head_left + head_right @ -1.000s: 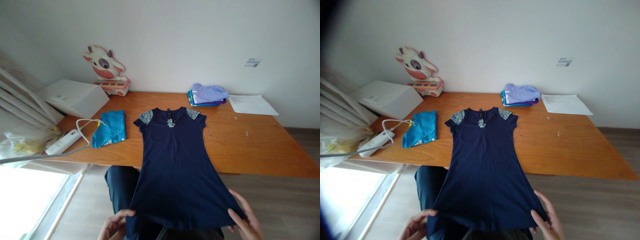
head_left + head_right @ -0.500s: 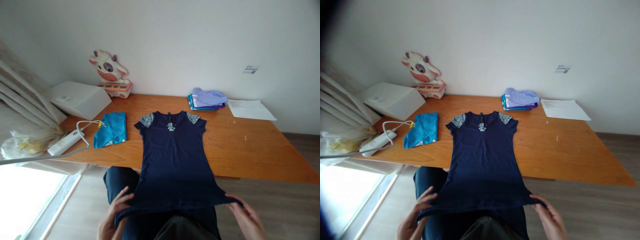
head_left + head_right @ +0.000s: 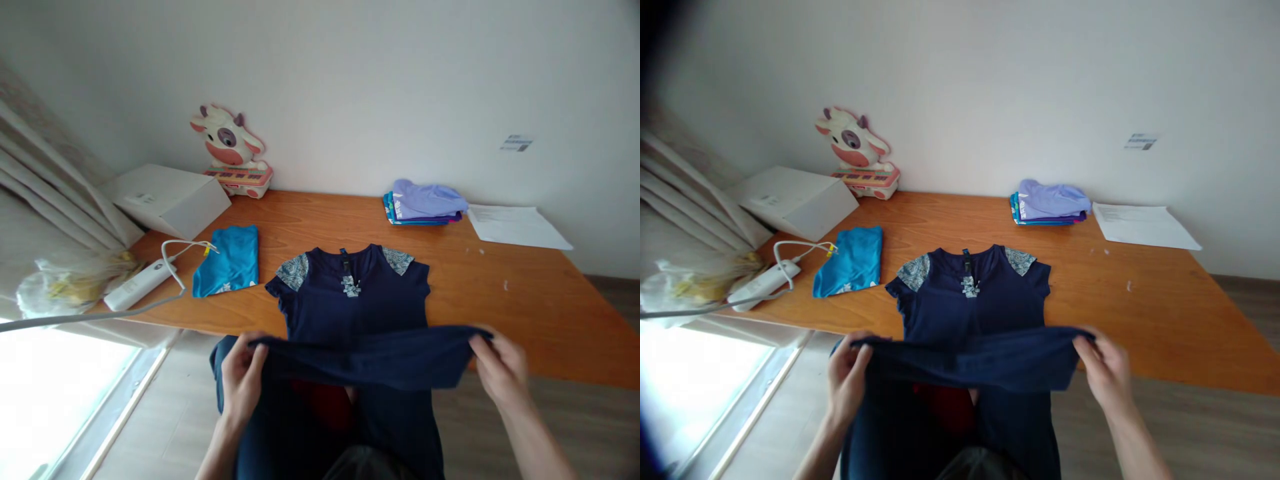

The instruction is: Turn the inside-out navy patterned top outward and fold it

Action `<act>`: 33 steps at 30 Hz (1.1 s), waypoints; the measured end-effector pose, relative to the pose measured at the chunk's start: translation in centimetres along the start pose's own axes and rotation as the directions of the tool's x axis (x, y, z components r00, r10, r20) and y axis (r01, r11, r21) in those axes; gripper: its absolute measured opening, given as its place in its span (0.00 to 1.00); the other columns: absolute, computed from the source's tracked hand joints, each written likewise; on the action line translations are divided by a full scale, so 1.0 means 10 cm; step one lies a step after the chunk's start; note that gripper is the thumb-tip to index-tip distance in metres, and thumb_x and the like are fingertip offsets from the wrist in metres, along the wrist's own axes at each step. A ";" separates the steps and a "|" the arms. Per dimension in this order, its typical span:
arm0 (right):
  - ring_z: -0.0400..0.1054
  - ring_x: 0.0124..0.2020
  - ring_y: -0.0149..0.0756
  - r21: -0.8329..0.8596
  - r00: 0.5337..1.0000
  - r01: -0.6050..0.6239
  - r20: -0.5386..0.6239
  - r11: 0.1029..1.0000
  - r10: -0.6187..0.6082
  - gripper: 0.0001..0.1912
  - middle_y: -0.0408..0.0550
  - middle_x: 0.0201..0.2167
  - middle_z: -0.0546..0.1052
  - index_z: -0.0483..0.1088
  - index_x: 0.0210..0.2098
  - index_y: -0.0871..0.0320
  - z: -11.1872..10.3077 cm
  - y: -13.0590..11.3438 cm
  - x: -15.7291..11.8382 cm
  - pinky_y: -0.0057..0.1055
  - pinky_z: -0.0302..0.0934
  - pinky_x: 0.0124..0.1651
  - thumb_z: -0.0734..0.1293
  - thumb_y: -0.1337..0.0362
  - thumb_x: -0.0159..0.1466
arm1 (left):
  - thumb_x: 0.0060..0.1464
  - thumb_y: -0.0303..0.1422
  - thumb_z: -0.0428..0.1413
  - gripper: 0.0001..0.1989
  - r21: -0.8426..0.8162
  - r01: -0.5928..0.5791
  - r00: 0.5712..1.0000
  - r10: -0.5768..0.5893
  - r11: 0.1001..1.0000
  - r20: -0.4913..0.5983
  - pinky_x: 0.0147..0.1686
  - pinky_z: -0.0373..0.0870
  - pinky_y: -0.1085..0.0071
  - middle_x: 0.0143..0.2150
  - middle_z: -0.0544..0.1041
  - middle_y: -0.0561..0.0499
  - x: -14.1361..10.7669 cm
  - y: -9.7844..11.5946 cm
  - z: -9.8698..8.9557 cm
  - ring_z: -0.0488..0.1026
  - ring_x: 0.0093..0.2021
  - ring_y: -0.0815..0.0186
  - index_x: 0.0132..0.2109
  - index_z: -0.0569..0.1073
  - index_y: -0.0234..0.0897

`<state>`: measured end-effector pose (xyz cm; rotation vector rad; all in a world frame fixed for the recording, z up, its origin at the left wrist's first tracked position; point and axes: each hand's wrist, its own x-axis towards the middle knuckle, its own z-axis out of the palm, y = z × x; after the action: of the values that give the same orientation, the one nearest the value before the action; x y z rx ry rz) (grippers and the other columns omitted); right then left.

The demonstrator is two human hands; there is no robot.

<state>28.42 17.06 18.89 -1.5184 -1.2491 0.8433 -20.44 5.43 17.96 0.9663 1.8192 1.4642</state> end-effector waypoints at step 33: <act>0.73 0.57 0.61 -0.593 0.892 0.452 0.298 0.666 -0.340 0.18 0.66 0.52 0.81 0.78 0.50 0.59 1.65 0.09 2.17 0.60 0.64 0.65 0.69 0.52 0.69 | 0.69 0.47 0.57 0.14 0.604 -0.150 0.986 0.162 0.783 0.035 0.38 0.68 0.64 0.41 0.84 0.48 0.69 0.04 0.61 0.80 0.38 0.56 0.52 0.80 0.46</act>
<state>18.64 42.12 14.47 -1.6081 -2.0624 0.2262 -19.19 14.48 17.03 1.4407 2.3318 0.9677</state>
